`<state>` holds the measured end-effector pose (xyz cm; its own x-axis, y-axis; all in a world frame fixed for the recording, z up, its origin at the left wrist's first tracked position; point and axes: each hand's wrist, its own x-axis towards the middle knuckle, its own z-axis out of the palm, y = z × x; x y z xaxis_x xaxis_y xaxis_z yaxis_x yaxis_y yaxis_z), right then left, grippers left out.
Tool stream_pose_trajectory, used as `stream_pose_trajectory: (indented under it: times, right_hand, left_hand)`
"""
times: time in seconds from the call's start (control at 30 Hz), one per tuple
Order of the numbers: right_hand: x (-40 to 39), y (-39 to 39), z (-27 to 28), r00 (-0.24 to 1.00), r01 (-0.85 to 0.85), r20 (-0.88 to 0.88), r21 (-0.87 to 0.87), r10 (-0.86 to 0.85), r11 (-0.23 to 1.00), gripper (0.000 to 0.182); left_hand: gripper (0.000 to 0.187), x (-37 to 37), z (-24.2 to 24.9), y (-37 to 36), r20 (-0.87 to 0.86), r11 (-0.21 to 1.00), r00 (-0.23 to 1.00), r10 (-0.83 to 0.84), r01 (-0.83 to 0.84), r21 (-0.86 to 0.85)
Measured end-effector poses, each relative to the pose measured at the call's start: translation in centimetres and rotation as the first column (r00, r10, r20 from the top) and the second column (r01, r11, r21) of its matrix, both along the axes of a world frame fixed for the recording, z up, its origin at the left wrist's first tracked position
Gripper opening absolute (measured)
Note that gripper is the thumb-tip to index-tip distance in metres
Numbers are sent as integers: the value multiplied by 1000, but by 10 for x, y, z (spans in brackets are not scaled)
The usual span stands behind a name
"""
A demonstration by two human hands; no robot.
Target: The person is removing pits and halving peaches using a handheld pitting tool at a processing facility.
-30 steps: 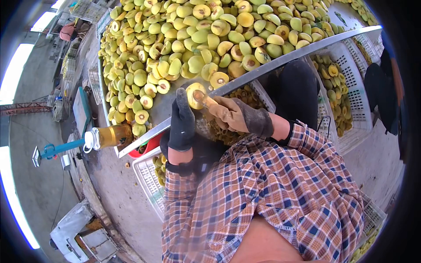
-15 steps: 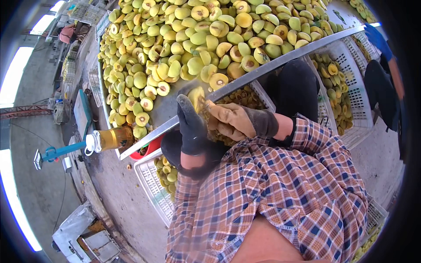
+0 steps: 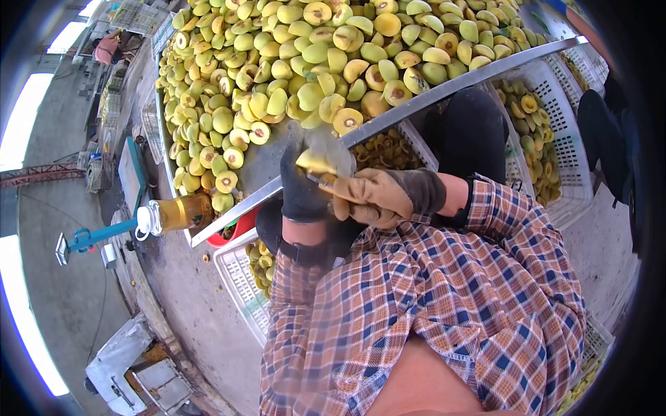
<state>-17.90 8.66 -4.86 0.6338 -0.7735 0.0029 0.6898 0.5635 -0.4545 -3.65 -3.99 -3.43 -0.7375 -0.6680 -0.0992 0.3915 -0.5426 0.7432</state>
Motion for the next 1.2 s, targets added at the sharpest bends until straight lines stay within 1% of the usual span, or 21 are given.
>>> stream_pose_trajectory:
  times: [0.07, 0.1, 0.13, 0.17, 0.2, 0.23, 0.27, 0.3, 0.37, 0.4, 0.5, 0.57, 0.63, 0.67, 0.7, 0.77, 0.8, 0.93, 1.03, 1.1, 1.2]
  right_hand:
    - [-9, -5, -3, 998, -31, -52, 57, 34, 998, 38]
    - [-9, -5, -1, 998, -13, -52, 243, 26, 970, 37]
    - [-10, -3, 3, 999, 3, -50, 421, 20, 907, 36]
    - [-11, 5, -13, 979, 125, -195, 327, -62, 937, 36]
    - [-12, 13, -29, 925, 233, -349, 217, -148, 948, 36]
    - [-14, 21, -45, 837, 321, -496, 105, -230, 941, 37]
    - [-15, 22, -94, 946, 325, -143, 358, -292, 876, 38]
    - [-19, 24, -90, 891, 396, -331, 236, -310, 887, 39]
    - [-27, 28, -82, 652, 441, -685, -6, -325, 898, 41]
    - [-31, 25, -49, 637, 431, -714, 17, -291, 902, 43]
    - [-28, 20, -45, 615, 387, -753, 29, -235, 922, 48]
    - [-28, 24, -50, 615, 374, -758, 36, -219, 927, 50]
    - [-34, 29, 5, 621, 388, -754, 55, -217, 920, 50]
    - [-33, 29, 11, 675, 469, -666, 57, -316, 881, 47]
    - [-32, 24, 18, 622, 500, -694, -4, -363, 866, 46]
    - [-30, 12, 27, 509, 553, -731, -127, -455, 823, 43]
    - [-30, 7, 18, 550, 545, -677, -153, -489, 824, 53]
    - [-18, -5, 17, 530, 550, -646, -230, -549, 803, 42]
    - [-10, -4, 23, 394, 579, -642, -383, -658, 720, 37]
    - [-8, -3, 24, 442, 601, -617, -335, -651, 726, 35]
    - [-8, 1, 20, 570, 588, -532, -268, -626, 763, 32]
  left_hand:
    - [32, -7, -13, -3, 136, 976, 971, 198, -183, -116]
    - [35, -11, -9, -7, 148, 964, 954, 260, -247, -99]
    - [37, -16, -4, -14, 100, 957, 953, 287, -290, 18]
    - [37, -14, 6, -23, -13, 929, 962, 274, -262, 262]
    - [39, -10, 2, -34, 130, 941, 945, 299, -315, 124]
    - [37, -1, -5, -48, 424, 886, 852, 307, -93, -454]
    - [34, -4, 0, -57, 552, 720, 754, 355, 156, -676]
    - [35, -11, 5, -64, 627, 476, 637, 448, 424, -771]
    - [40, -33, 5, -58, 511, 137, 642, 571, 540, -831]
    - [44, -42, 4, -53, 439, -38, 654, 616, 581, -813]
    - [51, -64, 2, -56, 534, 24, 491, 688, 721, -693]
    - [49, -60, -8, -63, 506, 77, 586, 633, 602, -794]
    - [46, -50, -10, -69, 503, 214, 674, 541, 468, -858]
    - [43, -45, -13, -72, 452, 328, 751, 481, 324, -887]
    - [44, -42, 2, -61, 534, 544, 721, 441, 258, -799]
    - [43, -33, 18, -44, 480, 681, 789, 384, 110, -724]
    - [43, -31, 26, -36, 483, 707, 804, 348, 114, -698]
    - [42, -24, 44, -5, 490, 755, 812, 316, 98, -648]
    - [43, -21, 40, 3, 473, 751, 812, 342, 66, -657]
    - [45, -23, 42, 13, 446, 796, 833, 327, 11, -605]
    - [45, -22, 36, 17, 442, 679, 799, 409, 57, -732]
